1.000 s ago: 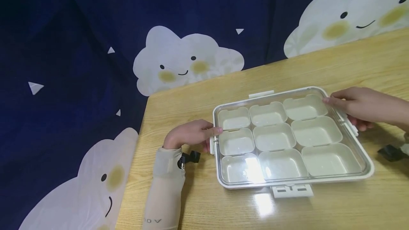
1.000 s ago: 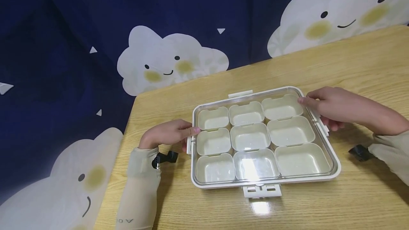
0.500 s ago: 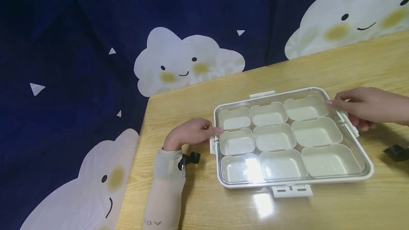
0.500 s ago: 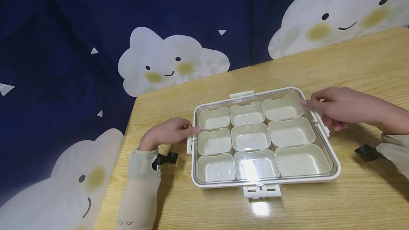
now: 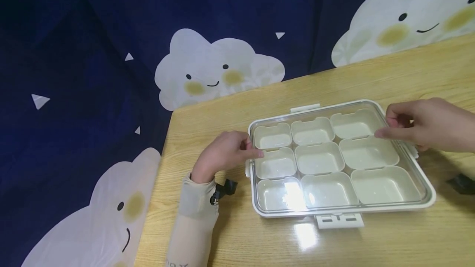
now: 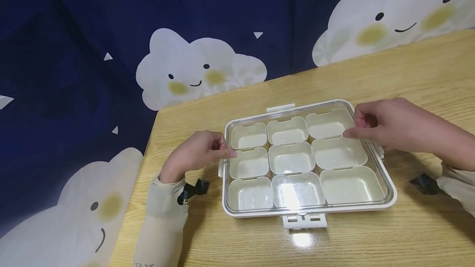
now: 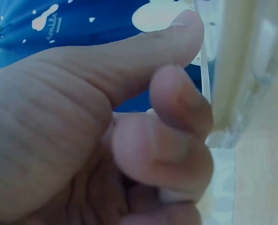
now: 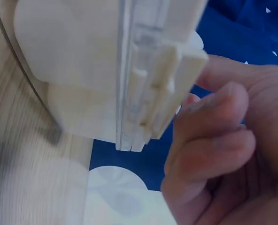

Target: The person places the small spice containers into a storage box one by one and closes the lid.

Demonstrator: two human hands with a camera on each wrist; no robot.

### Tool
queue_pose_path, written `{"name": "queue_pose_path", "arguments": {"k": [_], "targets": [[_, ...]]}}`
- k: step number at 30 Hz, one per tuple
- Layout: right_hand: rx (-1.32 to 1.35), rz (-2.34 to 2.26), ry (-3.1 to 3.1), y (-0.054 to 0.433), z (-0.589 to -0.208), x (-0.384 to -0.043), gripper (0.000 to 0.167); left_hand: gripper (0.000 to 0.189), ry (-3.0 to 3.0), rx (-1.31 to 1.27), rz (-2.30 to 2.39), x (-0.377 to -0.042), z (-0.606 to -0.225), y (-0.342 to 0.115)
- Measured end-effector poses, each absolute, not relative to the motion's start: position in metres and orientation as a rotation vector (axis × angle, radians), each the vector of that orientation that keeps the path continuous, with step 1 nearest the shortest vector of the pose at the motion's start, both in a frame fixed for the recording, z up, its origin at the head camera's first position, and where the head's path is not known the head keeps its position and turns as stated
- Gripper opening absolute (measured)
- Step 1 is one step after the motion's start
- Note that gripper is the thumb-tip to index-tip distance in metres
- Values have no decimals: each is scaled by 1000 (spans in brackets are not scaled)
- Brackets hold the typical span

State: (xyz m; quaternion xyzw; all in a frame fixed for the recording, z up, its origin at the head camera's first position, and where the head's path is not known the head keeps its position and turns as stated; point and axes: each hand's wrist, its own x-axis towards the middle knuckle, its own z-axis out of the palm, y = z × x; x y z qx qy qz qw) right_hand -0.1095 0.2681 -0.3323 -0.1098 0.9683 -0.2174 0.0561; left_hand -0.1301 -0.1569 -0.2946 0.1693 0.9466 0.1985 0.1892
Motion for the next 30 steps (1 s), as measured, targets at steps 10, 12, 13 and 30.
{"name": "queue_pose_path", "arguments": {"k": [10, 12, 13, 30], "targets": [[-333, -515, 2919, 271, -335, -110, 46, 40, 2547, 328, 570, -134, -296, -158], [-310, -500, 2910, 273, -336, -112, 47, 42, 2519, 319, 580, -135, -298, -160], [-308, -499, 2903, 274, -337, -113, 48, 42, 2508, 315, 585, -136, -299, -161], [-184, -575, 2618, 281, -341, -119, 61, 53, 2312, 411, 677, -147, -313, -173]]}}
